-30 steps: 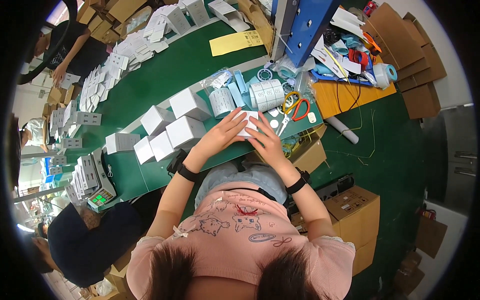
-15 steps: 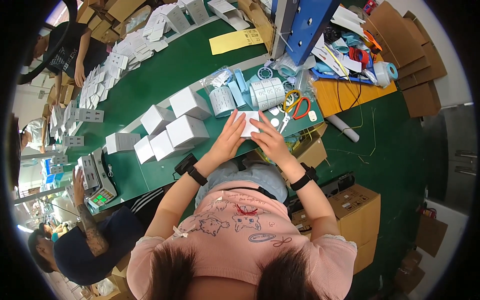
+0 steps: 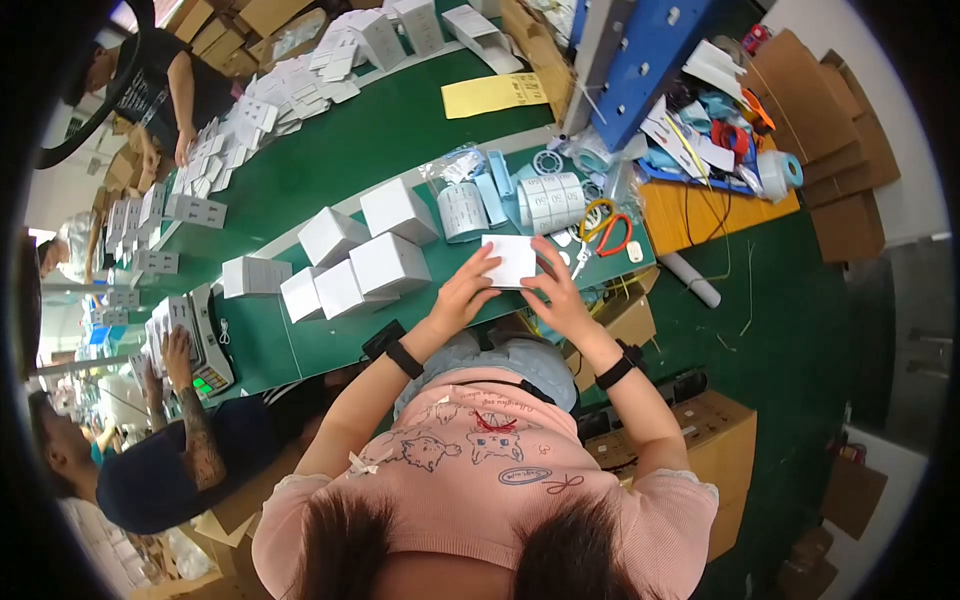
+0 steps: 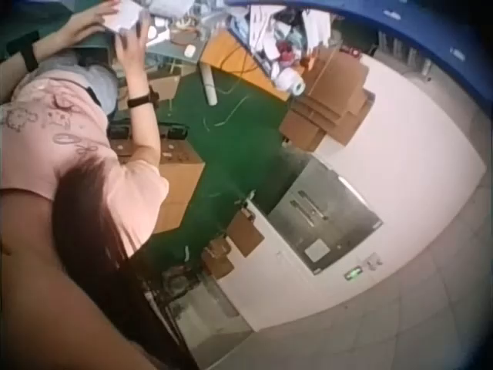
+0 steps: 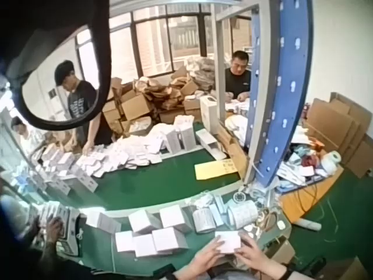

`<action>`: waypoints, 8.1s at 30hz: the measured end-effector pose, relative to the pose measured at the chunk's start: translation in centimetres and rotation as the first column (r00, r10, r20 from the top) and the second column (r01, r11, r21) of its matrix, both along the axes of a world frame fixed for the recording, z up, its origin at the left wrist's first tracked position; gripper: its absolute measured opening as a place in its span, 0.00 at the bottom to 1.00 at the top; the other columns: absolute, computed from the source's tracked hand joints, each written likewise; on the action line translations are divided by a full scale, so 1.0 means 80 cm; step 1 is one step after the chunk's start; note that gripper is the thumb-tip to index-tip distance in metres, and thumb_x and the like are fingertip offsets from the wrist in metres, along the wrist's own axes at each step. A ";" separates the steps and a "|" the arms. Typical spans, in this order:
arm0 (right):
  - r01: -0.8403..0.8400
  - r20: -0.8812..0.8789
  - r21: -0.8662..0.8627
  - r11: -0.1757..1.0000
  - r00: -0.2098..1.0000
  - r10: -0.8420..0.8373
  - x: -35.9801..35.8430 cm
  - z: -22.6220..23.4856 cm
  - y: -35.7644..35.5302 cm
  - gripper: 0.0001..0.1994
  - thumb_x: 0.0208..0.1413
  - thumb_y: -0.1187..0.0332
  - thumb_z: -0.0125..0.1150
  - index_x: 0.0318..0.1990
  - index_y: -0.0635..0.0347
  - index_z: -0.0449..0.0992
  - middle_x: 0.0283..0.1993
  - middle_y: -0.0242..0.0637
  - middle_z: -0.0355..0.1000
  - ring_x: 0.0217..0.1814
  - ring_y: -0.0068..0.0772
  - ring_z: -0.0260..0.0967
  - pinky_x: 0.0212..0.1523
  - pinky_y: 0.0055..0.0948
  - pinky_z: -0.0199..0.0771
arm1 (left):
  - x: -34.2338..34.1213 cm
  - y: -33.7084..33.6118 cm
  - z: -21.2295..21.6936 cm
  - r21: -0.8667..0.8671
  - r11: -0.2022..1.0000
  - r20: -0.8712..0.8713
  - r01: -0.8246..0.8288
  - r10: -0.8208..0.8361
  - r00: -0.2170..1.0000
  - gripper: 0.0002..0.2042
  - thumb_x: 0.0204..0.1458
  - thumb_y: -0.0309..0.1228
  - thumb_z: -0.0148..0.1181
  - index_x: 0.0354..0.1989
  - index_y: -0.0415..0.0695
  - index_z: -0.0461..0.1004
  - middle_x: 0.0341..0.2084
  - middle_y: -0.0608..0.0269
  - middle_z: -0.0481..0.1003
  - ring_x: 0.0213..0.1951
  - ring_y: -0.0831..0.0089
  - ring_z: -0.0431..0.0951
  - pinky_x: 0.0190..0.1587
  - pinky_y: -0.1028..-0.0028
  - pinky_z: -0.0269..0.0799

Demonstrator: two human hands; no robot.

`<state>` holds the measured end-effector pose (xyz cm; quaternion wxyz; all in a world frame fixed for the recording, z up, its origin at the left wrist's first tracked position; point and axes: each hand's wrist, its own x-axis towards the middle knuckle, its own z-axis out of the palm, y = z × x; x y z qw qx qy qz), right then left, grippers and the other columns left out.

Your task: The person picks up a box, inserts a plastic-wrapped device, and folds the flaps to close it. They then set the box on the table and repeat the process with several more boxes and devices.

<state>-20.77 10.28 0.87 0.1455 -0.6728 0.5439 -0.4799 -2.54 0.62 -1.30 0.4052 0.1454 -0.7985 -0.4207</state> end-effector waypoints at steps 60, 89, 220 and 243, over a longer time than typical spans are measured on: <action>-0.216 0.459 0.128 0.968 0.878 0.135 0.077 0.169 -0.105 0.46 0.37 0.67 0.70 0.65 0.57 0.49 0.66 0.39 0.49 0.67 0.36 0.48 0.63 0.35 0.51 | 0.180 -0.106 0.374 -0.244 0.936 0.422 -0.252 0.336 0.842 0.05 0.45 0.15 0.48 0.30 0.35 0.69 0.20 0.55 0.75 0.25 0.67 0.79 0.28 0.75 0.72; 0.311 0.472 0.136 0.941 0.814 -0.337 0.038 0.001 0.022 0.28 0.46 0.71 0.61 0.58 0.59 0.61 0.62 0.43 0.52 0.64 0.39 0.51 0.59 0.34 0.55 | -0.046 0.000 0.038 0.624 0.782 0.034 0.000 -0.027 0.999 0.35 0.47 0.35 0.58 0.64 0.48 0.48 0.60 0.61 0.50 0.63 0.65 0.49 0.60 0.57 0.47; -0.597 0.454 0.372 0.711 0.785 0.422 0.300 -0.066 -0.229 0.48 0.31 0.71 0.72 0.61 0.62 0.46 0.57 0.47 0.54 0.62 0.44 0.53 0.61 0.37 0.54 | 0.464 -0.146 0.044 -0.279 -0.031 0.490 -0.960 0.855 -0.170 0.39 0.39 0.34 0.67 0.61 0.40 0.53 0.62 0.35 0.41 0.63 0.38 0.39 0.61 0.51 0.43; 0.756 -0.407 0.189 0.626 0.641 -0.651 -0.011 0.074 -0.773 0.34 0.36 0.68 0.65 0.57 0.41 0.62 0.62 0.54 0.44 0.59 0.68 0.44 0.56 0.53 0.55 | 0.209 -0.263 0.396 -0.016 0.787 0.333 -0.617 0.586 0.739 0.14 0.40 0.19 0.55 0.39 0.35 0.70 0.37 0.54 0.73 0.40 0.64 0.74 0.44 0.73 0.67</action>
